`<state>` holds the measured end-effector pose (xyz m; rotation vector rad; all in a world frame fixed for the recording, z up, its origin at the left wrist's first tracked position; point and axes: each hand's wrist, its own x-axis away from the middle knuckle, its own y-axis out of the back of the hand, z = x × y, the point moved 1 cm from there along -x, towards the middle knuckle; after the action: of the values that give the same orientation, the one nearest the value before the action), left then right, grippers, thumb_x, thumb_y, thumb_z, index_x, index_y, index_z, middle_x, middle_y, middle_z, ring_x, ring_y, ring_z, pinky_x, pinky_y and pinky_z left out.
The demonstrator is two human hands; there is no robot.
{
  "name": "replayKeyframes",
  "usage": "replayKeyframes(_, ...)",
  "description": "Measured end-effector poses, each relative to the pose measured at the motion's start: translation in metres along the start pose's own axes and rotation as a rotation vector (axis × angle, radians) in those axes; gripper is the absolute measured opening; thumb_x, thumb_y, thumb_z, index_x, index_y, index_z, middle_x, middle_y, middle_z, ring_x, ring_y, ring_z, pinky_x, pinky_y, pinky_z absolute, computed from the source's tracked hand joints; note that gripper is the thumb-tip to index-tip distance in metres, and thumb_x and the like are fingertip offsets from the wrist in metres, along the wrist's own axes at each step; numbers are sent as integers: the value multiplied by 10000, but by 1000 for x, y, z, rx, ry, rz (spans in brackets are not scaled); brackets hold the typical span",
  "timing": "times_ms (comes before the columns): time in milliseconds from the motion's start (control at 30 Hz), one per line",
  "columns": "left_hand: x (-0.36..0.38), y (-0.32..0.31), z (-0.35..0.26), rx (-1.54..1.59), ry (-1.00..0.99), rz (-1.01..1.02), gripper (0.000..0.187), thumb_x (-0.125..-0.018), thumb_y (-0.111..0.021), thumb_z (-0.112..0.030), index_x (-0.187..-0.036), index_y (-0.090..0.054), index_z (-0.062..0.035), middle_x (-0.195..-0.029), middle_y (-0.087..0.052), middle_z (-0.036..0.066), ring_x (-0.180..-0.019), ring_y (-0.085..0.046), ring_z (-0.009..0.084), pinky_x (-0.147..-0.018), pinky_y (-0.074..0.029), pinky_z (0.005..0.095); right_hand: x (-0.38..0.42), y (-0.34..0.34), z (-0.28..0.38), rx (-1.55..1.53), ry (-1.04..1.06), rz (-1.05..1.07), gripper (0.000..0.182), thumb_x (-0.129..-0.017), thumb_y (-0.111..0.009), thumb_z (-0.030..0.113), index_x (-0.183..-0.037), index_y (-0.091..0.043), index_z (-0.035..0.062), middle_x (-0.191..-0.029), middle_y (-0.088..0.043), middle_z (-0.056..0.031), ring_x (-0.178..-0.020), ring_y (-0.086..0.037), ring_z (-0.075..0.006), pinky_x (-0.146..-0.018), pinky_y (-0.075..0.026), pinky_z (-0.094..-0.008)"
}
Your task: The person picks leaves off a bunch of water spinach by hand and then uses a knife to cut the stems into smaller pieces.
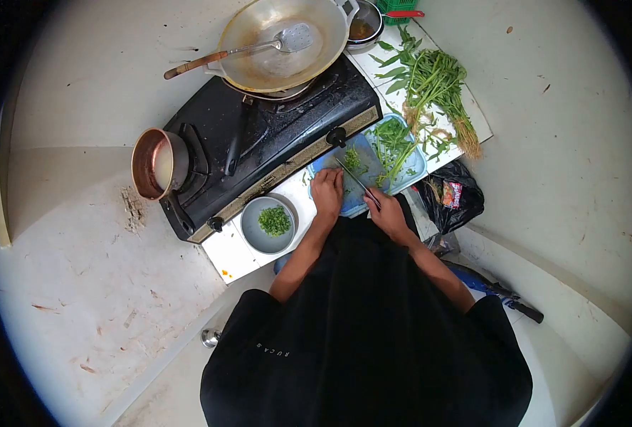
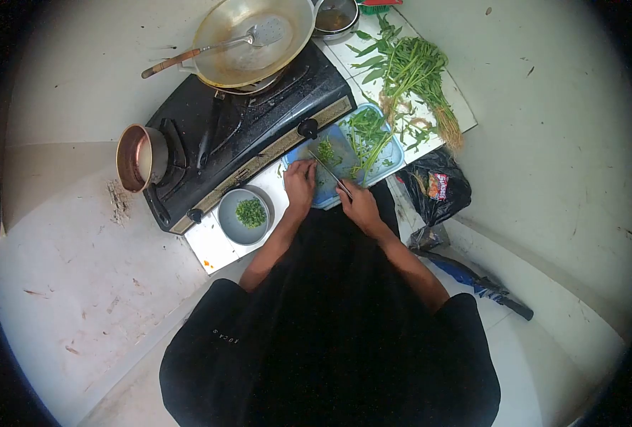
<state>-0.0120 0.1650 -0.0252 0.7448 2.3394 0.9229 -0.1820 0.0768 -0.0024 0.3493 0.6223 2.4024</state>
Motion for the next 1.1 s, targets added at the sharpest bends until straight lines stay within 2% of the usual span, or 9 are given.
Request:
replayKeyframes(33, 0, 1, 0, -11, 6, 8, 116, -912, -697, -129, -971, -766, -56, -909, -684, 109, -899, -634, 323, -794, -465, 438, 0, -1, 1, -2, 1, 1, 218, -993, -628, 197, -1132, -647, 30, -946, -688, -231, -899, -654, -466, -718, -525, -462)
replayKeyframes(100, 0, -1, -1, -20, 11, 16, 116, -911, -699, -134, -969, -767, -59, -905, -683, 104, -902, -632, 320, -793, -460, 435, 1, 2, 4, 13, 26, 2, 199, -981, -615, 206, -1111, -636, 56, -939, -697, -226, -884, -661, -475, -726, -525, -524)
replayKeyframes(300, 0, -3, 1, -39, -3, 21, 115, -907, -701, -133, -964, -770, -60, -892, -677, 99, -904, -627, 316, -800, -453, 434, -11, -3, 17, 280, -105, 11, 186, -980, -609, 201, -1115, -620, 75, -939, -701, -229, -854, -671, -471, -709, -527, -550)
replayKeyframes(533, 3, 1, 2, -23, 25, 56, 128, -916, -682, -125, -979, -772, -61, -916, -683, 96, -920, -628, 308, -818, -447, 433, -16, -1, 12, 195, -14, 2, 225, -989, -611, 201, -1152, -627, 46, -909, -687, -247, -850, -658, -474, -709, -521, -519)
replayKeyframes(600, 4, 0, 4, -14, 40, 62, 131, -918, -678, -124, -986, -771, -61, -929, -688, 95, -928, -629, 306, -821, -448, 433, -10, 3, 9, 64, 25, 9, 201, -986, -617, 182, -1115, -629, 28, -916, -679, -250, -859, -650, -475, -708, -513, -503)
replayKeyframes(833, 1, 1, 3, -31, 20, 51, 125, -911, -681, -113, -992, -766, -67, -964, -704, 95, -936, -633, 313, -827, -455, 440, 1, 2, 4, 23, 38, 8, 179, -976, -633, 174, -1081, -643, 29, -918, -682, -233, -867, -658, -456, -709, -511, -491)
replayKeyframes(933, 0, 0, 3, -33, 1, 59, 121, -906, -687, -110, -988, -766, -70, -949, -700, 94, -926, -632, 314, -822, -455, 441, -1, 7, 12, 79, 23, 17, 193, -981, -626, 188, -1098, -640, 36, -930, -689, -225, -874, -664, -453, -715, -522, -499)
replayKeyframes(1000, 2, 1, 3, -35, -6, 66, 121, -902, -691, -107, -989, -766, -71, -942, -697, 93, -921, -631, 312, -820, -455, 441, -3, 8, 19, 285, -94, 46, 216, -986, -617, 209, -1129, -637, 48, -927, -695, -228, -869, -670, -453, -725, -532, -514)
replayKeyframes(1100, -1, 3, -1, -52, -41, 67, 121, -897, -694, -102, -985, -769, -66, -934, -692, 94, -906, -632, 311, -807, -459, 443, -15, -3, 14, 268, -11, -32, 246, -983, -617, 240, -1176, -637, 89, -933, -713, -222, -829, -683, -453, -725, -546, -542)
